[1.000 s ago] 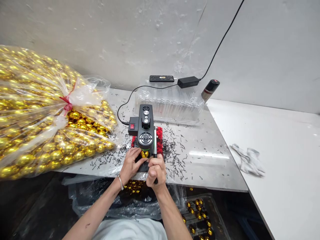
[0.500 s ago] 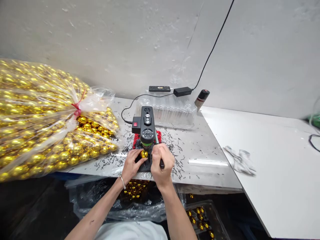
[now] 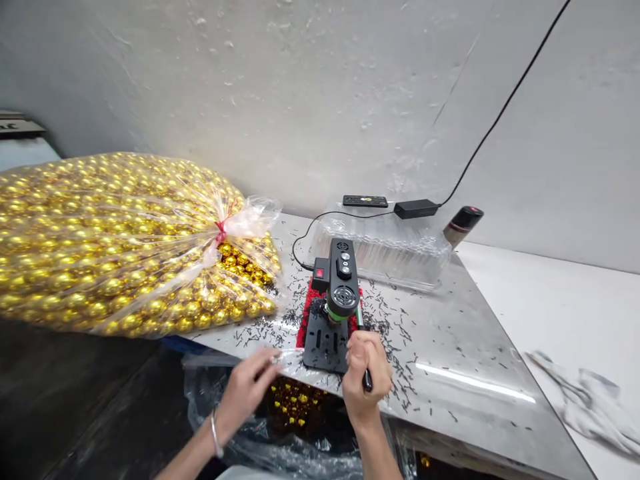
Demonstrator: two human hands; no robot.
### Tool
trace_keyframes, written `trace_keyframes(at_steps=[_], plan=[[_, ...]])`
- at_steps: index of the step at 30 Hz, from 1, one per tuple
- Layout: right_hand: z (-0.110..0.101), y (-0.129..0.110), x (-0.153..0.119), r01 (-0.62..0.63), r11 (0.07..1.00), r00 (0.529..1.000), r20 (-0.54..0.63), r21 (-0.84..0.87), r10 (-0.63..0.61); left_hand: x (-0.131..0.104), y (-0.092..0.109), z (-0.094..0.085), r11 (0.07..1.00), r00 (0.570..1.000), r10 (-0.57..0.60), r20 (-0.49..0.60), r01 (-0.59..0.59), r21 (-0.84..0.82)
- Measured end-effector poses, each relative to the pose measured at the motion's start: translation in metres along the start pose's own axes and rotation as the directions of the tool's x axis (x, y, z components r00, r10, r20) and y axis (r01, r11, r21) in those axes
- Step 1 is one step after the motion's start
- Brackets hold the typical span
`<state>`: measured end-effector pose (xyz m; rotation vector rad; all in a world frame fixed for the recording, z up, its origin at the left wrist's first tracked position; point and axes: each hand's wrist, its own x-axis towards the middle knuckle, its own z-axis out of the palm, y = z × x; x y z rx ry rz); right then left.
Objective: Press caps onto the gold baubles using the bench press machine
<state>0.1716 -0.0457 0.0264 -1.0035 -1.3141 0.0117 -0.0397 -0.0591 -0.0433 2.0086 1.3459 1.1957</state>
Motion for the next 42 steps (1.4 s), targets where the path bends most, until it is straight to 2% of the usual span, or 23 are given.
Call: trace_keyframes(at_steps=[2, 3, 5, 6, 8, 11, 14, 18, 19, 21, 22, 23, 24, 26, 27, 28, 30, 33, 36, 38, 40, 42], plan=[[-0.001, 0.002, -0.003, 0.013, 1.0, 1.0, 0.012, -0.004, -0.013, 0.053, -0.008, -0.018, 0.987, 0.993, 0.056, -0.101, -0.04, 0.157], [-0.001, 0.002, -0.003, 0.021, 1.0, 1.0, 0.018, -0.003, -0.02, 0.081, -0.013, -0.025, 0.966, 0.995, 0.026, -0.096, 0.0, 0.258], [-0.001, 0.002, -0.003, 0.027, 1.0, 0.999, 0.03, 0.0, -0.027, 0.131, -0.025, -0.032, 0.881, 0.989, -0.143, -0.033, 0.143, 0.451], [-0.001, 0.001, -0.002, 0.028, 1.0, 0.999, 0.034, 0.001, -0.028, 0.153, -0.03, -0.032, 0.864, 0.983, -0.182, -0.024, 0.172, 0.473], [-0.001, -0.003, 0.002, 0.026, 1.0, 0.999, 0.039, 0.008, -0.026, 0.183, -0.039, -0.025, 0.844, 0.969, -0.246, 0.006, 0.211, 0.494], [0.0, -0.008, 0.008, 0.018, 1.0, 0.999, 0.037, 0.017, -0.019, 0.204, -0.044, -0.012, 0.83, 0.947, -0.316, 0.058, 0.246, 0.5], [-0.001, -0.012, 0.011, 0.008, 1.0, 0.999, 0.046, 0.011, -0.008, 0.202, -0.039, -0.015, 0.818, 0.932, -0.352, 0.084, 0.263, 0.511], [0.0, -0.015, 0.01, -0.025, 1.0, 0.999, 0.046, 0.009, 0.025, 0.174, -0.02, -0.043, 0.84, 0.947, -0.319, 0.047, 0.259, 0.477], [0.0, -0.015, 0.01, -0.035, 0.999, 0.998, 0.044, 0.004, 0.035, 0.161, -0.014, -0.049, 0.868, 0.947, -0.321, 0.022, 0.285, 0.407], [0.001, -0.016, 0.009, -0.042, 0.999, 0.999, 0.03, -0.003, 0.042, 0.133, 0.0, -0.05, 0.917, 0.917, -0.398, 0.002, 0.398, 0.026], [0.002, -0.016, 0.009, -0.039, 0.999, 0.999, 0.024, -0.005, 0.039, 0.118, 0.006, -0.045, 0.861, 0.891, -0.452, 0.052, 0.45, -0.235], [0.002, -0.016, 0.009, -0.032, 0.999, 0.999, 0.018, -0.004, 0.032, 0.104, 0.013, -0.035, 0.739, 0.862, -0.49, 0.131, 0.491, -0.462], [0.002, -0.016, 0.009, -0.023, 1.0, 1.0, 0.016, -0.003, 0.023, 0.092, 0.018, -0.023, 0.592, 0.826, -0.526, 0.204, 0.528, -0.609], [0.001, -0.015, 0.009, -0.008, 1.0, 1.0, 0.027, -0.008, 0.008, 0.073, 0.024, 0.007, 0.358, 0.751, -0.577, 0.32, 0.585, -0.728], [0.0, -0.015, 0.01, -0.002, 1.0, 0.999, 0.041, -0.018, 0.003, 0.068, 0.025, 0.022, 0.301, 0.722, -0.598, 0.348, 0.604, -0.738], [-0.001, -0.015, 0.01, 0.002, 1.0, 0.998, 0.057, -0.029, -0.001, 0.064, 0.024, 0.035, 0.282, 0.706, -0.612, 0.356, 0.616, -0.736], [-0.003, -0.015, 0.01, 0.008, 0.999, 0.996, 0.087, -0.044, -0.004, 0.062, 0.021, 0.057, 0.334, 0.719, -0.617, 0.32, 0.608, -0.72], [-0.004, -0.015, 0.01, 0.008, 0.999, 0.995, 0.102, -0.04, -0.004, 0.066, 0.015, 0.074, 0.522, 0.798, -0.555, 0.235, 0.554, -0.649], [-0.004, -0.015, 0.008, 0.003, 0.999, 0.996, 0.094, -0.044, 0.001, 0.069, 0.011, 0.081, 0.754, 0.876, -0.454, 0.162, 0.475, -0.455], [-0.004, -0.014, 0.008, 0.004, 0.999, 0.996, 0.092, -0.042, 0.0, 0.069, 0.01, 0.084, 0.875, 0.923, -0.37, 0.104, 0.383, -0.294], [-0.004, -0.014, 0.007, 0.007, 0.999, 0.995, 0.096, -0.037, -0.003, 0.069, 0.01, 0.087, 0.946, 0.962, -0.269, 0.055, 0.274, -0.173], [-0.004, -0.014, 0.008, 0.011, 0.999, 0.995, 0.102, -0.037, -0.007, 0.069, 0.009, 0.09, 0.98, 0.985, -0.171, 0.028, 0.173, -0.102]])
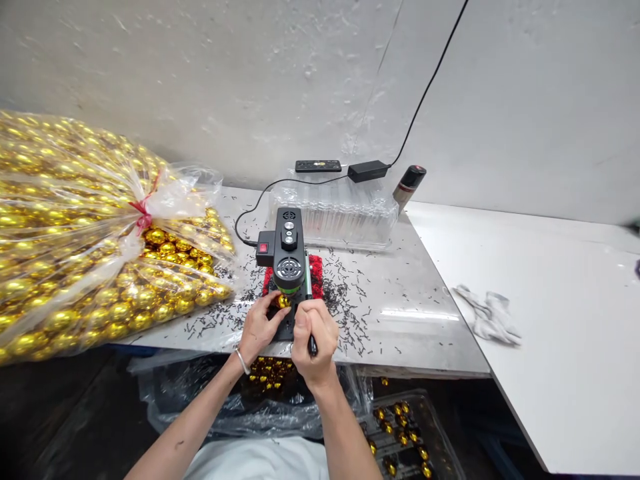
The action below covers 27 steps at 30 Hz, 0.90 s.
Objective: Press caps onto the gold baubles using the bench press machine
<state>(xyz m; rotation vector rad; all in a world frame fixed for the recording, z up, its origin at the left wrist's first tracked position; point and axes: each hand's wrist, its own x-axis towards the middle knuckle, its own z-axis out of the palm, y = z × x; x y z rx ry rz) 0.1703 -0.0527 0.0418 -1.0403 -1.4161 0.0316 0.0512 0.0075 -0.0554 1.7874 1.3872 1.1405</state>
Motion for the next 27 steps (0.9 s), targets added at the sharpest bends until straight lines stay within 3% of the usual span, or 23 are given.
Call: trace_keyframes(at_steps=[8, 19, 27], plan=[[-0.001, -0.001, 0.002, 0.009, 1.0, 1.0, -0.012, -0.011, -0.009, -0.001, 0.001, 0.0, 0.975, 0.98, 0.19, 0.06, -0.196, 0.102], [0.006, 0.032, -0.029, 0.101, 0.995, 0.995, -0.014, -0.027, -0.101, -0.001, -0.006, 0.004, 0.983, 0.988, 0.146, 0.06, -0.151, 0.108], [0.015, 0.054, -0.049, 0.134, 0.991, 0.988, -0.08, -0.02, -0.135, -0.002, -0.006, 0.002, 0.983, 0.987, 0.146, 0.061, -0.152, 0.1]])
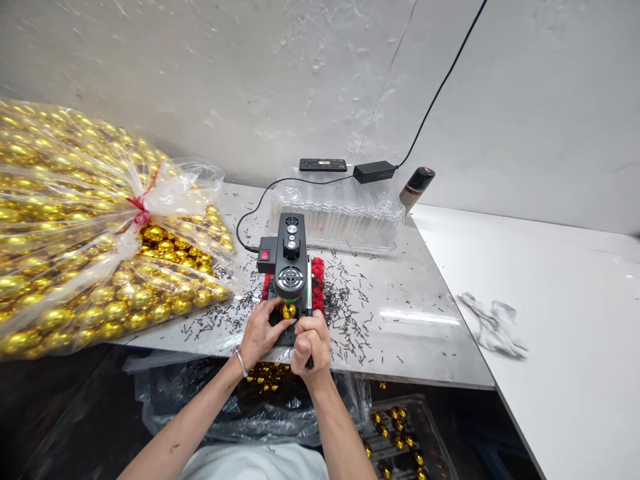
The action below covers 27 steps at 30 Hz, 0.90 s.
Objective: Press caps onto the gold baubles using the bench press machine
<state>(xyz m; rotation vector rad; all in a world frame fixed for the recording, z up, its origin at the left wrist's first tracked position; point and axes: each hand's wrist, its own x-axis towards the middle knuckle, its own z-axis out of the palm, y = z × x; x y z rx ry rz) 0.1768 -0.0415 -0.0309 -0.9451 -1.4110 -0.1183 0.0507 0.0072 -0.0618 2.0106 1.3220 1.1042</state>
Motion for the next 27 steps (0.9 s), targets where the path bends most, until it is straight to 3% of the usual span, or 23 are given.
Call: trace_keyframes(at_steps=[7, 12, 15, 18, 21, 24, 27], plan=[[0.005, 0.003, -0.002, -0.01, 1.0, 0.999, -0.045, 0.017, 0.011, 0.001, -0.001, 0.001, 1.0, 1.0, -0.004, 0.001, 0.004, -0.005], [0.002, 0.002, 0.001, 0.067, 0.997, 0.996, 0.067, -0.027, -0.065, 0.001, -0.002, 0.001, 1.0, 1.0, -0.004, 0.0, 0.004, -0.015], [-0.001, -0.005, 0.014, 0.069, 0.997, 0.996, 0.06, -0.03, -0.067, 0.002, -0.003, 0.002, 1.0, 1.0, 0.0, -0.012, 0.0, -0.027], [-0.005, -0.023, 0.041, -0.005, 1.0, 1.0, -0.001, -0.001, 0.005, 0.005, -0.002, 0.004, 0.999, 1.0, -0.021, -0.016, 0.021, -0.045], [-0.009, -0.043, 0.072, -0.188, 0.982, 0.982, 0.024, -0.001, 0.188, 0.003, 0.003, 0.001, 0.996, 0.997, -0.057, -0.053, 0.053, -0.071], [-0.013, -0.056, 0.089, -0.254, 0.967, 0.965, 0.075, 0.005, 0.253, -0.016, 0.009, -0.014, 0.996, 0.993, -0.041, -0.113, 0.032, -0.083], [-0.015, -0.057, 0.087, -0.267, 0.963, 0.961, 0.084, 0.03, 0.264, -0.059, 0.009, -0.033, 0.995, 0.996, 0.086, -0.039, -0.088, -0.055]])
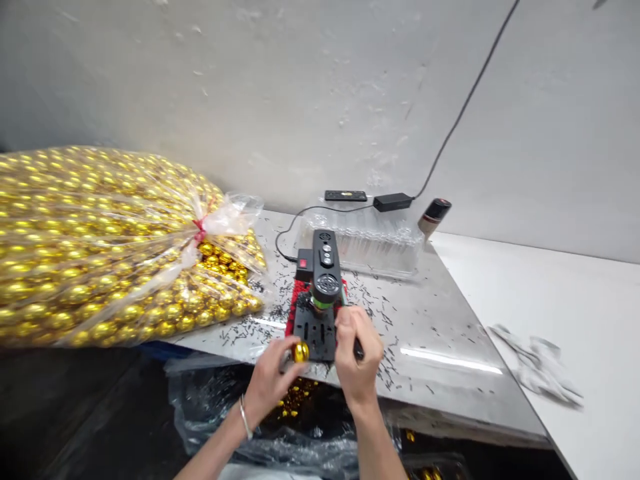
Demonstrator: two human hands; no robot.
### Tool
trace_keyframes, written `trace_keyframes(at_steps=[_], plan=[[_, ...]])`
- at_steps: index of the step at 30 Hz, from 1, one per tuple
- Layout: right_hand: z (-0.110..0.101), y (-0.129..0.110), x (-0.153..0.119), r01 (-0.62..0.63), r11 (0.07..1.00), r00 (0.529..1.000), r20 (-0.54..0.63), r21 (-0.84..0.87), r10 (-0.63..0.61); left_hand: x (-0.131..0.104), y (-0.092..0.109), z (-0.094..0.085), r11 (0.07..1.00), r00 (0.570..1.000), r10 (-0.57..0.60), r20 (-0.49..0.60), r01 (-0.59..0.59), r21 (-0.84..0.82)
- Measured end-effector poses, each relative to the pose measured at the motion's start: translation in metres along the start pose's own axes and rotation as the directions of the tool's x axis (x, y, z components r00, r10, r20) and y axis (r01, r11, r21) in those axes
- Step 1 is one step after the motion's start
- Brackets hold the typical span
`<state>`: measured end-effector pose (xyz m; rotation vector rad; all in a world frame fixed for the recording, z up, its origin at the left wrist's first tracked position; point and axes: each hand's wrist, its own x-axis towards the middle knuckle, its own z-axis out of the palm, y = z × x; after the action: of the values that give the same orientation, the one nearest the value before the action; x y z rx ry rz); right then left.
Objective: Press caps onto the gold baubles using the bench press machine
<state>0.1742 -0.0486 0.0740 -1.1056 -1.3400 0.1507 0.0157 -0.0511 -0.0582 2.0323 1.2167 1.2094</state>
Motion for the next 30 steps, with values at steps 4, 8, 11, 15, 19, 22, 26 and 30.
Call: trace_keyframes(at_steps=[4, 8, 11, 15, 19, 22, 26, 30], plan=[[0.004, 0.01, -0.009, 0.009, 1.0, 0.999, -0.051, 0.02, -0.008, -0.061, -0.007, -0.007, 0.988, 0.973, 0.118, 0.197, -0.135, 0.076], [0.007, 0.014, -0.013, 0.015, 1.0, 0.995, -0.097, 0.022, -0.013, -0.07, -0.015, -0.004, 0.987, 0.98, 0.115, 0.164, -0.132, 0.097], [0.008, 0.015, -0.016, 0.015, 1.0, 0.996, -0.091, 0.02, -0.013, -0.026, -0.019, -0.023, 0.984, 0.987, 0.158, 0.024, -0.159, 0.078], [0.009, 0.015, -0.017, 0.02, 1.0, 0.994, -0.106, 0.022, -0.017, 0.074, -0.031, -0.072, 0.903, 0.982, 0.019, -0.188, 0.064, 0.424], [0.01, 0.014, -0.017, 0.048, 0.999, 0.994, -0.103, 0.026, -0.045, 0.152, -0.052, -0.107, 0.623, 0.928, -0.373, -0.013, 0.261, 0.737], [0.009, 0.015, -0.018, 0.049, 0.998, 0.995, -0.091, 0.024, -0.047, 0.175, -0.066, -0.109, 0.587, 0.885, -0.463, 0.049, 0.264, 0.765], [0.008, 0.018, -0.019, 0.063, 0.998, 0.995, -0.079, 0.011, -0.061, 0.182, -0.08, -0.1, 0.598, 0.84, -0.527, 0.128, 0.259, 0.758], [0.007, 0.02, -0.02, 0.081, 0.997, 0.995, -0.06, 0.005, -0.081, 0.192, -0.084, -0.099, 0.645, 0.809, -0.559, 0.179, 0.289, 0.707]])
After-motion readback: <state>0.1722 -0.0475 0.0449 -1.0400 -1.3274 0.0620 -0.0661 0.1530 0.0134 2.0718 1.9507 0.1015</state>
